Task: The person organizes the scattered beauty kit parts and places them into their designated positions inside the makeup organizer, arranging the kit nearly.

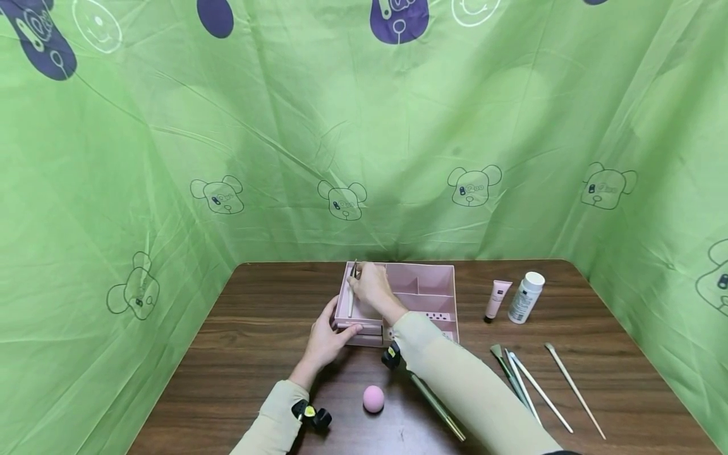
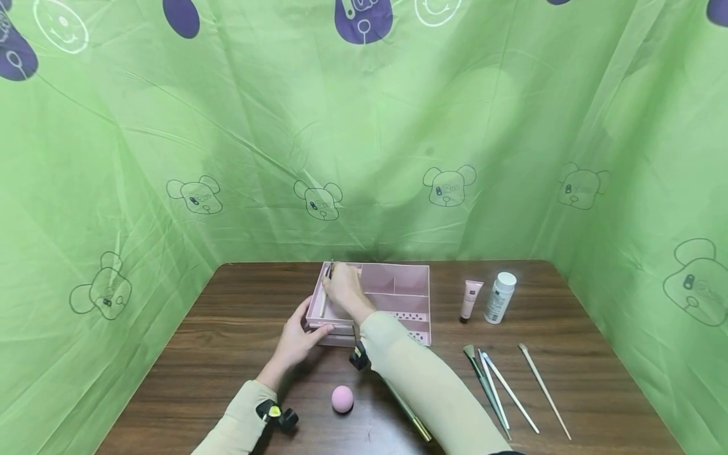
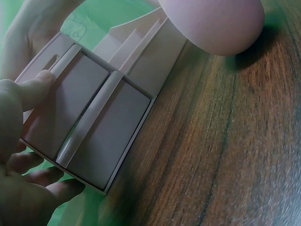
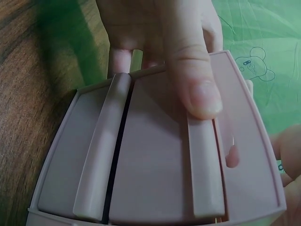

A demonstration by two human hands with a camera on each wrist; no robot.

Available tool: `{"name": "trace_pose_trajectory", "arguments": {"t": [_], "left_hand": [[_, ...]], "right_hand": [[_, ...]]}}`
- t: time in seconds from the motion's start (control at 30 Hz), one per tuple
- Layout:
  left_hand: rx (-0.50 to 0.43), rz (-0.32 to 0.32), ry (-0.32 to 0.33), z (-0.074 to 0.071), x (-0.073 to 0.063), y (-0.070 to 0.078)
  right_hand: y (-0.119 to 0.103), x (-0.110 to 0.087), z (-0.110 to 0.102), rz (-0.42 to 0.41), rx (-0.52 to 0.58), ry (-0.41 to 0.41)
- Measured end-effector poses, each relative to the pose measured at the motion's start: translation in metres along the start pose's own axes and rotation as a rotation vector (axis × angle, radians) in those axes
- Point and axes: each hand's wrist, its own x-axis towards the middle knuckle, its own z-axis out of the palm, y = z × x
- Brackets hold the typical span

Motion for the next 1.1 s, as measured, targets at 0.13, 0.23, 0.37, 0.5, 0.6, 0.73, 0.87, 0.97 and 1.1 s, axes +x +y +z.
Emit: {"name": "trace_pose_trajectory", "arguments": {"t": [0.13, 0.23, 0.37, 0.5, 0.6, 0.73, 0.87, 0.97, 1.1], "left_hand": [[-0.011, 0.007, -0.009, -0.003, -0.005, 0.021], [-0.003, 0.023, -0.023, -0.007, -0.009, 0.034], [0.003, 0.029, -0.025, -0.006, -0.008, 0.03], [-0.016, 0.022, -0.014, -0.002, -0.002, 0.009], [-0.039, 0.018, -0.017, 0.0, 0.001, -0.002], [-0.065, 0.027, -0.021, 0.0, 0.002, -0.007], [-0.051, 0.047, -0.009, 0.0, 0.003, -0.008], [-0.045, 0.046, -0.006, -0.001, 0.003, -0.008], [-0.061, 0.034, -0.018, -0.001, 0.002, -0.007]], "right_hand": [[-0.001, 0.0, 0.001, -0.022, -0.005, 0.018], [0.0, -0.001, 0.001, -0.033, -0.002, 0.033], [0.001, -0.001, 0.0, -0.043, 0.022, 0.029], [0.002, -0.002, -0.003, -0.045, 0.049, 0.009], [0.002, -0.003, -0.004, -0.047, 0.052, 0.008], [0.001, -0.005, -0.006, -0.048, 0.049, 0.014], [-0.001, -0.008, -0.01, -0.05, 0.06, 0.021], [-0.002, -0.01, -0.012, -0.052, 0.068, 0.023], [-0.003, -0.013, -0.015, -0.068, 0.085, 0.022]]}}
